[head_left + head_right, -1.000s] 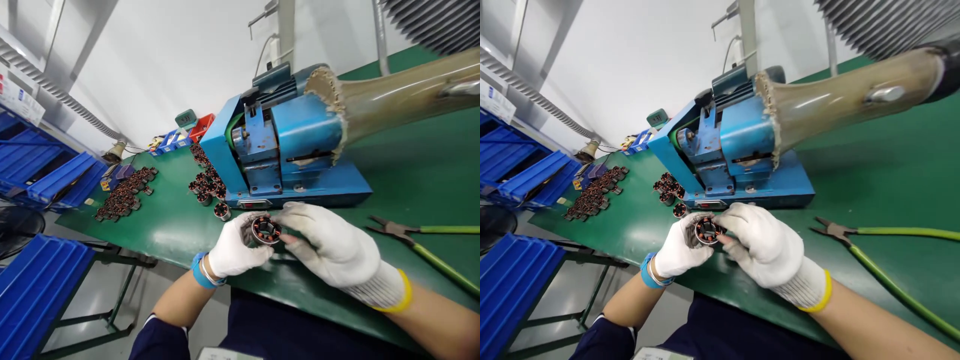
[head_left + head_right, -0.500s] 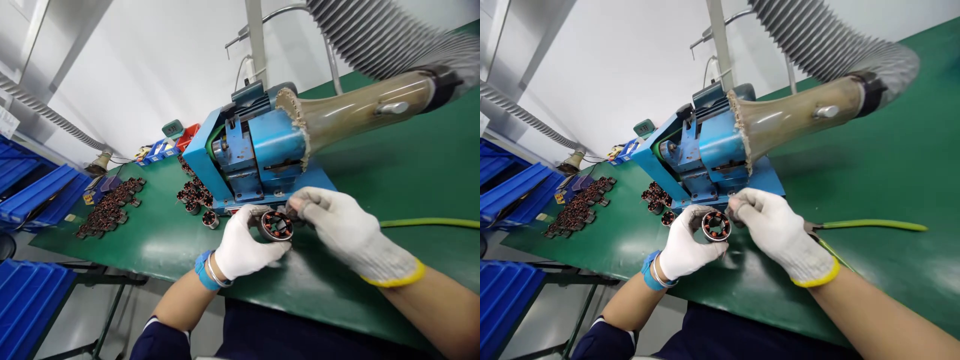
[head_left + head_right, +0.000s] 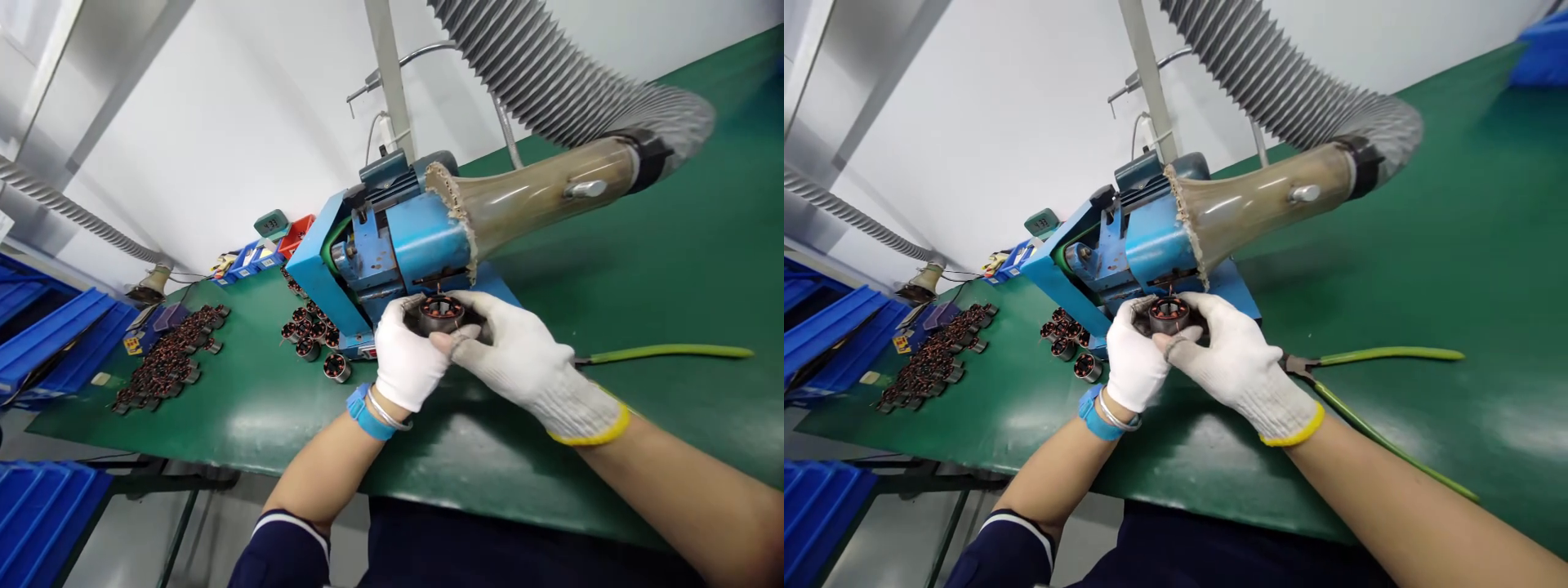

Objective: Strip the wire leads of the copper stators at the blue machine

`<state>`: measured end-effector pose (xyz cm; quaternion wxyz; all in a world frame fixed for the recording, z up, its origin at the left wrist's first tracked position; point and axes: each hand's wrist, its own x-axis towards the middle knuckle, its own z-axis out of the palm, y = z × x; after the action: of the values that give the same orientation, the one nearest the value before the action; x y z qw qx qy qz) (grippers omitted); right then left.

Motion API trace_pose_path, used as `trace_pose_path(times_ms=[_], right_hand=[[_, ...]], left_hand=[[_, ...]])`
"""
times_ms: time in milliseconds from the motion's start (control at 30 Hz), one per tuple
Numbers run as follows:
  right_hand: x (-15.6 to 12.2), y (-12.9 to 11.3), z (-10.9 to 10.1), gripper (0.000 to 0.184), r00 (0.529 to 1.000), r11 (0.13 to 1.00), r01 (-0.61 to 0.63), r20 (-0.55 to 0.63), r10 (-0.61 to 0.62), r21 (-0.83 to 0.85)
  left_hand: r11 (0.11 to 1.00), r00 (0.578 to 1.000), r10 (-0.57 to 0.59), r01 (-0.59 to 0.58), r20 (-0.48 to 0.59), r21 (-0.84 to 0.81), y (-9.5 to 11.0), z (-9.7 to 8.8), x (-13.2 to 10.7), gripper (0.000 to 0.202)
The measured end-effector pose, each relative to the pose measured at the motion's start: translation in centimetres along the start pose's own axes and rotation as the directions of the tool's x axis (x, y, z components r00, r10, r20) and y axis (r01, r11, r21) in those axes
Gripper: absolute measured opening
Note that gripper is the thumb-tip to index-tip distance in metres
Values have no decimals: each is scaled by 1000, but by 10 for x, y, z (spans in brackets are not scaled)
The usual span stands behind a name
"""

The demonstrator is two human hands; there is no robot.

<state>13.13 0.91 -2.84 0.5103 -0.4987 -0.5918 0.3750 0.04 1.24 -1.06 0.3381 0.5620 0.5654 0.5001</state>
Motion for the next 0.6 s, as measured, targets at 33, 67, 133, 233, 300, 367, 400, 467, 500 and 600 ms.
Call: trace_pose_path(times_ms=[33, 67, 133, 233, 300, 367, 400, 467, 500, 600], right_hand=[[3, -3, -1, 58, 1000, 1000, 0, -3, 0, -14], [6, -6, -1, 56, 1000, 1000, -4, -8, 3, -22], [11, -14, -3, 50, 1000, 1000, -10, -9, 9, -26], [17, -22, -4, 43, 1000, 1000, 19, -7, -19, 3], [19, -21, -3, 43, 998, 997, 58, -14, -58, 45], [20, -16, -2, 46, 996, 992, 90, -20, -89, 89], [21, -12, -1, 47, 995, 989, 101, -24, -99, 108], [20, -3, 1, 49, 993, 985, 115, -23, -113, 131], [19, 1, 1, 49, 993, 984, 120, -28, -118, 128], [7, 9, 1, 49, 987, 987, 155, -33, -154, 37]], left_hand=[[1000, 1000, 4, -3, -7, 22, 2, 1, 3, 71], [999, 1000, 5, -4, -13, 43, 5, 2, 6, 68], [998, 1000, 3, -1, -31, 66, 9, 4, 11, 61], [997, 998, 21, -17, -59, 73, 14, 6, 16, 54], [995, 996, 60, -55, -68, 78, 16, 7, 18, 55], [993, 992, 101, -96, -70, 68, 15, 9, 18, 57], [992, 991, 117, -113, -70, 56, 14, 9, 19, 57], [990, 988, 142, -141, -69, 19, 11, 10, 17, 59], [989, 986, 151, -151, -67, 1, 8, 10, 15, 60], [986, 984, 167, -168, -64, -17, -1, 6, 4, 63]])
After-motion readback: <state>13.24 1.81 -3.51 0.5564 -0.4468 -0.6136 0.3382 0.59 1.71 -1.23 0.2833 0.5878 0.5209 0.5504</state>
